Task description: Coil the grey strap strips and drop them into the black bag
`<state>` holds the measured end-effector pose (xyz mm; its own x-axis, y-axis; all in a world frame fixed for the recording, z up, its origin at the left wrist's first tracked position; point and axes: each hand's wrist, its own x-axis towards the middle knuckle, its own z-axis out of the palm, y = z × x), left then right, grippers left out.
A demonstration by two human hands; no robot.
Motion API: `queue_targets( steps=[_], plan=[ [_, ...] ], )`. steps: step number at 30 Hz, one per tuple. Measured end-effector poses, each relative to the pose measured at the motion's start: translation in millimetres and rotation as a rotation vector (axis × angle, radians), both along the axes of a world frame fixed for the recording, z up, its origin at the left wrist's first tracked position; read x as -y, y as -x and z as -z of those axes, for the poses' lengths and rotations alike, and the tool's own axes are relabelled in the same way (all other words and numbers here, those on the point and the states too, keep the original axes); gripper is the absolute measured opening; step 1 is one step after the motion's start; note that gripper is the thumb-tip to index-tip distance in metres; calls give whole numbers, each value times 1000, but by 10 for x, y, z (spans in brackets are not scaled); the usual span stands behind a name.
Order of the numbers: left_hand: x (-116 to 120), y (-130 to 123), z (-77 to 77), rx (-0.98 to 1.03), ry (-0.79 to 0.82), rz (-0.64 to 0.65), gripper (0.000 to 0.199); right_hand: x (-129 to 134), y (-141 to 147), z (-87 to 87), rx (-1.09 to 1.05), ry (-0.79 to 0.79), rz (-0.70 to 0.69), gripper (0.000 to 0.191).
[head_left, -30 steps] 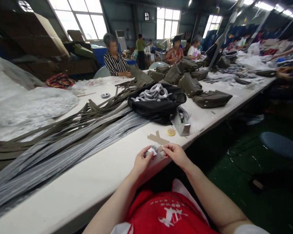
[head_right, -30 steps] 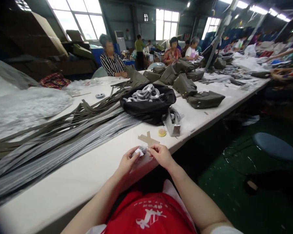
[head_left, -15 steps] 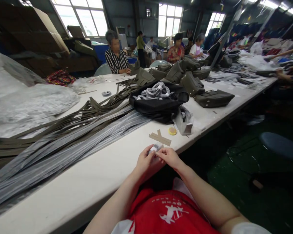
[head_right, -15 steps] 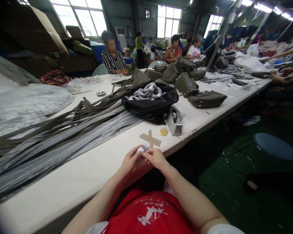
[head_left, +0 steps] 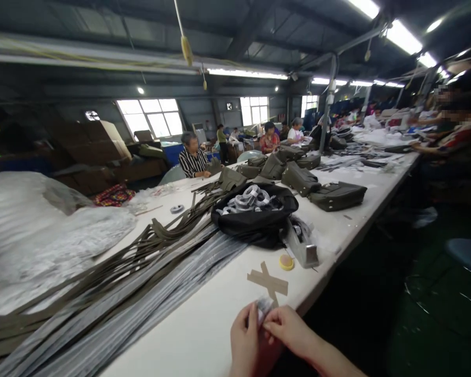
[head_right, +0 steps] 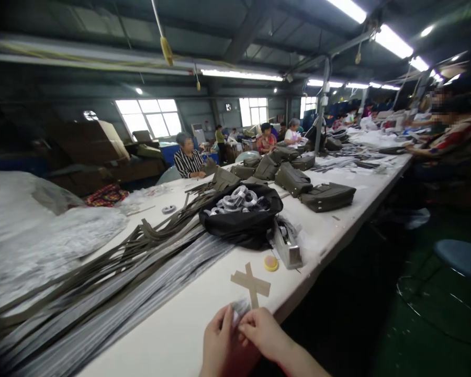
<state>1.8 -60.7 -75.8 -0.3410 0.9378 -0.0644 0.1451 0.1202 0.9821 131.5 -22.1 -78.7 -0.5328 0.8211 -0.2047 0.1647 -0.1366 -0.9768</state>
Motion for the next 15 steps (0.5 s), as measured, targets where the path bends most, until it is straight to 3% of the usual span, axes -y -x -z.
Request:
queue_targets(
  steps=[7, 10, 13, 15],
  plan=[
    [42, -19, 311, -186, 11, 9, 52, 12, 230, 280, 56, -87, 173, 18],
    [70, -91, 408, -272, -7, -44, 51, -6, 237, 347, 27, -83, 221, 17],
    [-21, -58, 270, -344, -161, -121, 46, -50, 111, 319, -27, -124, 169, 28],
    [-198, 21, -31, -487, -355, -151, 43, -76, -32, 292, -25, -180, 155, 34]
  ],
)
